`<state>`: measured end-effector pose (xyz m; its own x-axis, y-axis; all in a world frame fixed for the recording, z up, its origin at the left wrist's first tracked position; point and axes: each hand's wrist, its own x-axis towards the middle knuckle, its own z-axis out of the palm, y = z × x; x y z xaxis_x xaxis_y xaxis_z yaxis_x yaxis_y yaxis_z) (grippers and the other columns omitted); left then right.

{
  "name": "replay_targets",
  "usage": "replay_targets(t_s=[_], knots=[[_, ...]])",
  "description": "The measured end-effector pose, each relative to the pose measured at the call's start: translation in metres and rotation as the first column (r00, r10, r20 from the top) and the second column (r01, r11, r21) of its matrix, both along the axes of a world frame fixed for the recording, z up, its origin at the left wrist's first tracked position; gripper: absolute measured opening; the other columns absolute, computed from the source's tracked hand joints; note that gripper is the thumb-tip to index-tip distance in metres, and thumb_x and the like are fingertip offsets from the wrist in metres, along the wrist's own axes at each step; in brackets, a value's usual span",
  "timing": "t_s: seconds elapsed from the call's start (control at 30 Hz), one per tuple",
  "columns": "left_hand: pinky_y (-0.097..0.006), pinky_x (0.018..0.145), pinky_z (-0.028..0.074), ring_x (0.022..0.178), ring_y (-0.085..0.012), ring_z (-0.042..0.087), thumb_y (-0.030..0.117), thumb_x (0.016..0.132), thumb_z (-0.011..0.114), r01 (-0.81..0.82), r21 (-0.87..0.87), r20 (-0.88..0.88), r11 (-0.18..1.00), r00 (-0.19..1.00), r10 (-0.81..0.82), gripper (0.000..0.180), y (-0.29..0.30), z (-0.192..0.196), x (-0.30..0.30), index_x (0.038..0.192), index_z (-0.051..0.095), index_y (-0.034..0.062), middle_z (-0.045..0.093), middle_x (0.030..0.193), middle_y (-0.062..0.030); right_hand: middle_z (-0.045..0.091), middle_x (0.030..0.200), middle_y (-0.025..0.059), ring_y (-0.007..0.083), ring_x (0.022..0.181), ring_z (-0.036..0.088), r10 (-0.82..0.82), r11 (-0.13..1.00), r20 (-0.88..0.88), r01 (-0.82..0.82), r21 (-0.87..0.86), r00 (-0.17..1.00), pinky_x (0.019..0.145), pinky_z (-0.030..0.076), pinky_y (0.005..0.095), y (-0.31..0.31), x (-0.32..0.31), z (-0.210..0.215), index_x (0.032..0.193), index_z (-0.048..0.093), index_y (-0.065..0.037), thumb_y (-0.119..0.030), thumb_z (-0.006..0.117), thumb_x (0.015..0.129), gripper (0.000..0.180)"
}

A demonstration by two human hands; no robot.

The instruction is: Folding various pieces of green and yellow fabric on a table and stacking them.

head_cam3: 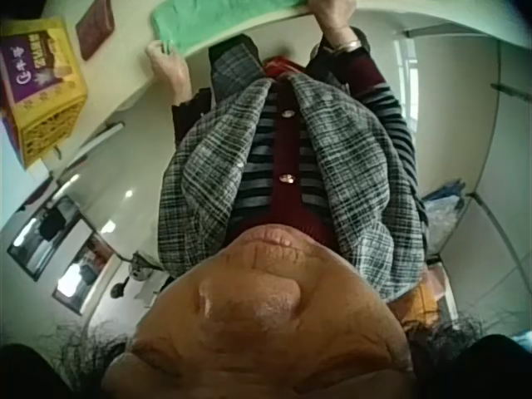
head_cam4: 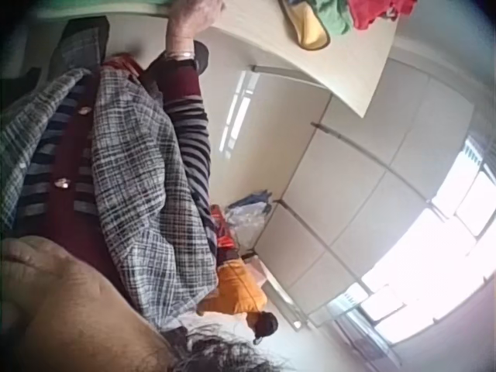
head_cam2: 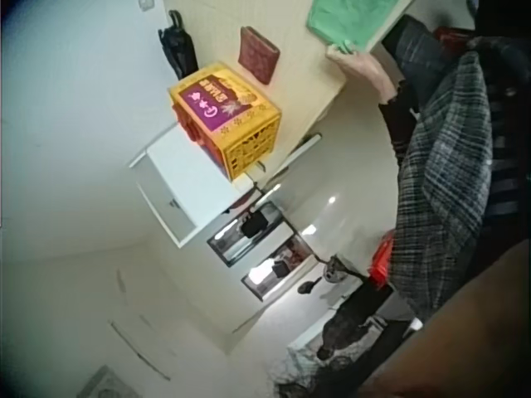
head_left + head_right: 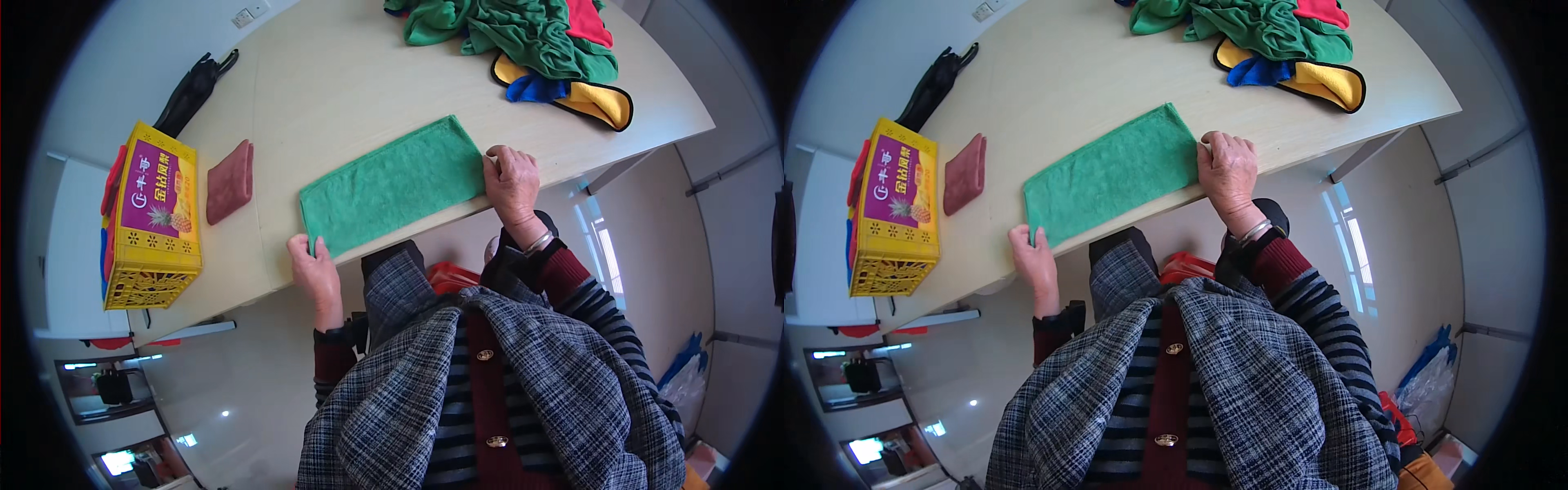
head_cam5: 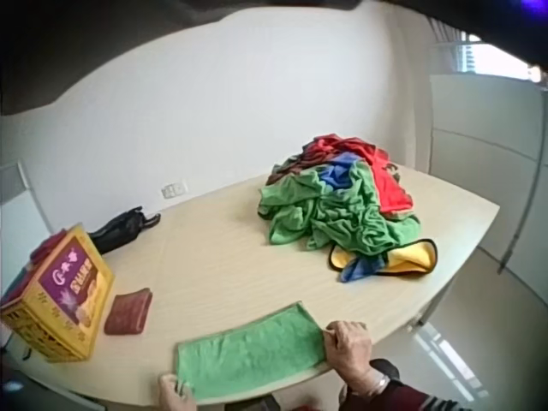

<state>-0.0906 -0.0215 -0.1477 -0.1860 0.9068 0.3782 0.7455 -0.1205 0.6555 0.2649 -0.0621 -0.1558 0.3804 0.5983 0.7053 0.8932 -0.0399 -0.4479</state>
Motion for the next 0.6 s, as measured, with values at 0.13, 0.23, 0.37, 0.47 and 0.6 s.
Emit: replay_targets(t_s=[0.13,0.23,0.37,0.47,0.6], knots=[[-0.046,0.078,0.047,0.086,-0.0339,0.06,0.011,0.091,0.068,-0.001,0.034,-0.153,0.999,0.988,0.006,0.029,0.001,0.013,0.0,0.115,0.057,0.0008,0.06,0.094,-0.0145,0.061,0.073,0.0056,0.0276,0.07,0.061,0.021,0.999,-0.01,-0.021,-0.028,1.0,0.077,0.047,0.0409,-0.001,0.001,0.002,0.09,0.063,-0.011,-0.012,0.072,0.082,0.012],[-0.045,0.084,0.048,0.097,-0.0349,0.062,0.008,0.092,0.065,-0.001,0.147,-0.257,0.989,0.966,0.039,0.033,0.008,0.022,0.0,0.122,0.056,0.0008,0.063,0.103,-0.0157,0.064,0.082,0.0081,0.0295,0.08,0.063,0.048,0.997,-0.176,-0.058,-0.051,0.983,0.083,0.048,0.0427,-0.002,0.0,0.011,0.1,0.065,-0.009,-0.011,0.071,0.083,0.018],[-0.043,0.1,0.045,0.119,-0.0359,0.056,0.012,0.096,0.06,0.382,0.178,-0.409,0.907,0.867,-0.284,0.037,0.019,0.021,0.014,0.131,0.052,0.0008,0.06,0.127,-0.0193,0.065,0.112,0.0128,0.0347,0.107,0.06,0.483,0.872,0.053,-0.474,-0.126,0.874,0.096,0.046,0.0444,0.013,-0.068,0.051,0.126,0.06,-0.008,-0.019,0.07,0.086,0.043],[-0.045,0.114,0.034,0.135,-0.036,0.044,0.025,0.102,0.052,0.532,-0.058,-0.389,0.845,0.767,-0.51,0.045,0.03,0.008,0.041,0.14,0.047,0.0007,0.049,0.144,-0.0219,0.053,0.144,0.0149,0.0354,0.135,0.047,0.602,0.723,0.001,-0.545,-0.426,0.798,0.112,0.034,0.0499,0.028,-0.119,0.023,0.142,0.05,-0.01,-0.04,0.059,0.095,0.056],[-0.048,0.118,0.026,0.142,-0.036,0.037,0.037,0.104,0.044,0.444,-0.092,-0.484,0.891,0.762,-0.43,0.054,0.029,-0.004,0.033,0.144,0.044,0.001,0.042,0.151,-0.0215,0.044,0.153,0.0123,0.0345,0.144,0.036,0.562,0.722,0.157,-0.39,-0.571,0.812,0.118,0.025,0.0523,0.043,-0.117,0.015,0.147,0.047,-0.013,-0.048,0.047,0.1,0.059]])
